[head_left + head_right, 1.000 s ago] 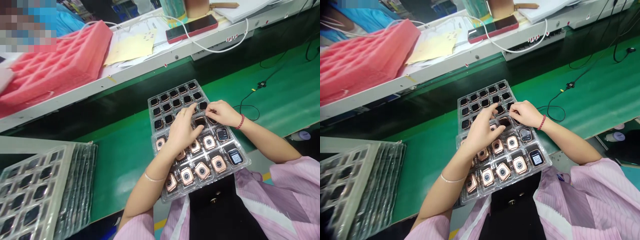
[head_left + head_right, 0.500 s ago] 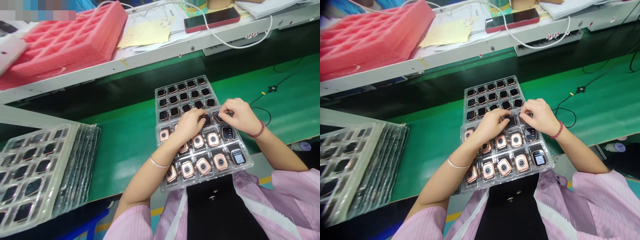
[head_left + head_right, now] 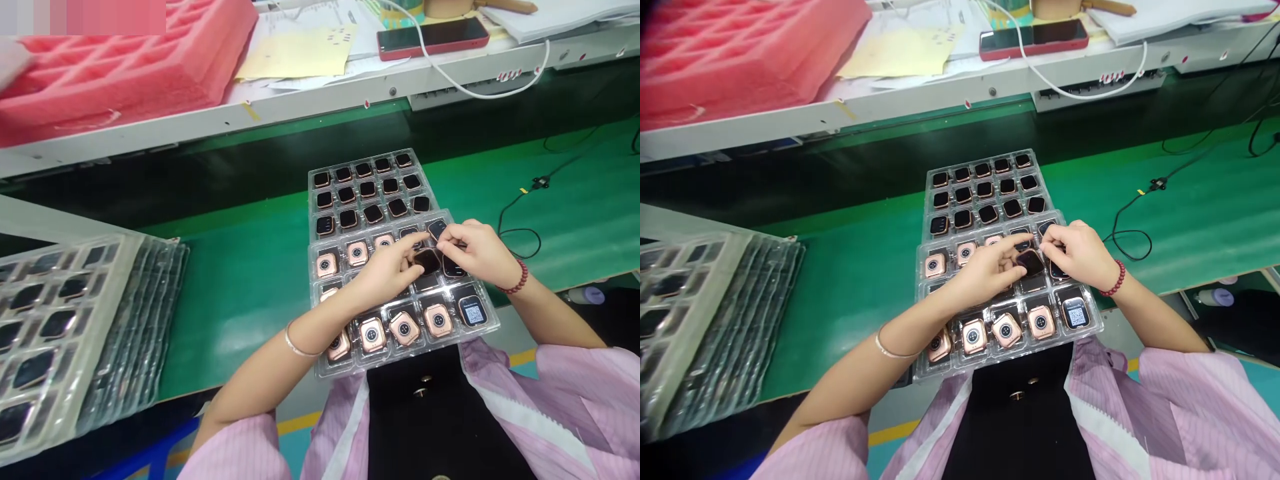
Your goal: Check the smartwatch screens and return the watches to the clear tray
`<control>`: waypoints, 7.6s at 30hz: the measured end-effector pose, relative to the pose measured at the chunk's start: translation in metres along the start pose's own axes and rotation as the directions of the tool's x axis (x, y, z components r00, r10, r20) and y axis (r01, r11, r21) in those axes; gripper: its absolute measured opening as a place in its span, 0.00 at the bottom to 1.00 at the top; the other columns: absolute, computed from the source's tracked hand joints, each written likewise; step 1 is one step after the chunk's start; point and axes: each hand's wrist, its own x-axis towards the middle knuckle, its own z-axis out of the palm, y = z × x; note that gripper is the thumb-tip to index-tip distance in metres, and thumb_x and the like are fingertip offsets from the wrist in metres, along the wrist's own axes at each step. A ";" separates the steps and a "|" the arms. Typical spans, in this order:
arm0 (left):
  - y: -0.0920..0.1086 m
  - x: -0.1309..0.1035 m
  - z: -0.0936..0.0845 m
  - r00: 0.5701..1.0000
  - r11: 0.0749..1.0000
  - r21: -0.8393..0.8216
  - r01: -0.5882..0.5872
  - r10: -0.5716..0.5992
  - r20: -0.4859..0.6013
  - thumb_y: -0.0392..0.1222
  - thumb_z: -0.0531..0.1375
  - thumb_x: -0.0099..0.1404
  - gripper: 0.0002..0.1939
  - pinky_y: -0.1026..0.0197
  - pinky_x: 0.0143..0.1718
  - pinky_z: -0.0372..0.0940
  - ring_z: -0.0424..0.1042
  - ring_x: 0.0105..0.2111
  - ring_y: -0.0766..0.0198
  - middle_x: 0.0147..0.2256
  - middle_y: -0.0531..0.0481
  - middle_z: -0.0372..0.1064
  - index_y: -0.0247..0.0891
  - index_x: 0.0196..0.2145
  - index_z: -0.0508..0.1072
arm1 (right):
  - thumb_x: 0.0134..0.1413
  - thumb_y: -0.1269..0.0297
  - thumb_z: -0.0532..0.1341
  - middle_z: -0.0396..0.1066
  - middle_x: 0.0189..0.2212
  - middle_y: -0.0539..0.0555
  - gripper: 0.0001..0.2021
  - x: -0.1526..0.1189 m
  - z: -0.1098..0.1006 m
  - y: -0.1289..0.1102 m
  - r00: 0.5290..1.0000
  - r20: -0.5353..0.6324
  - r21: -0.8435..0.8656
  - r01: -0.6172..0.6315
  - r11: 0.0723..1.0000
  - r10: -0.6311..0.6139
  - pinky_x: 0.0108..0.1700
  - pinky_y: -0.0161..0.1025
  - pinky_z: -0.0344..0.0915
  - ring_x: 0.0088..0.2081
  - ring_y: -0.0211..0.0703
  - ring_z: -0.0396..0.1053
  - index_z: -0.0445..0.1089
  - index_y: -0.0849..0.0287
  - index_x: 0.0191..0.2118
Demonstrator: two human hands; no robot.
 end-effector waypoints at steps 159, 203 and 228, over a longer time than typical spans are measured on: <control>-0.005 -0.083 0.001 0.867 0.707 0.504 -0.496 0.379 0.322 0.48 0.58 0.73 0.18 0.60 0.31 0.72 0.77 0.34 0.61 0.51 0.40 0.74 0.36 0.55 0.75 | 0.70 0.59 0.54 0.78 0.29 0.56 0.14 0.060 0.047 -0.067 0.926 0.369 -0.392 0.230 0.891 -0.077 0.29 0.38 0.44 0.28 0.43 0.68 0.75 0.60 0.39; -0.070 -0.069 -0.072 0.982 0.988 0.026 -0.153 0.155 -0.111 0.37 0.62 0.67 0.30 0.66 0.27 0.60 0.61 0.21 0.70 0.23 0.59 0.64 0.39 0.66 0.67 | 0.67 0.62 0.53 0.65 0.21 0.49 0.14 0.064 0.063 -0.064 0.948 0.318 -0.031 0.044 0.999 -0.032 0.32 0.36 0.49 0.25 0.37 0.60 0.65 0.59 0.29; -0.062 -0.076 -0.069 0.950 0.938 0.188 -0.290 0.306 -0.062 0.48 0.61 0.71 0.18 0.58 0.41 0.68 0.72 0.33 0.64 0.41 0.46 0.77 0.39 0.55 0.75 | 0.64 0.68 0.58 0.70 0.20 0.49 0.08 -0.009 0.045 -0.114 0.686 0.696 0.031 0.268 0.963 -0.213 0.26 0.37 0.42 0.20 0.35 0.59 0.69 0.59 0.31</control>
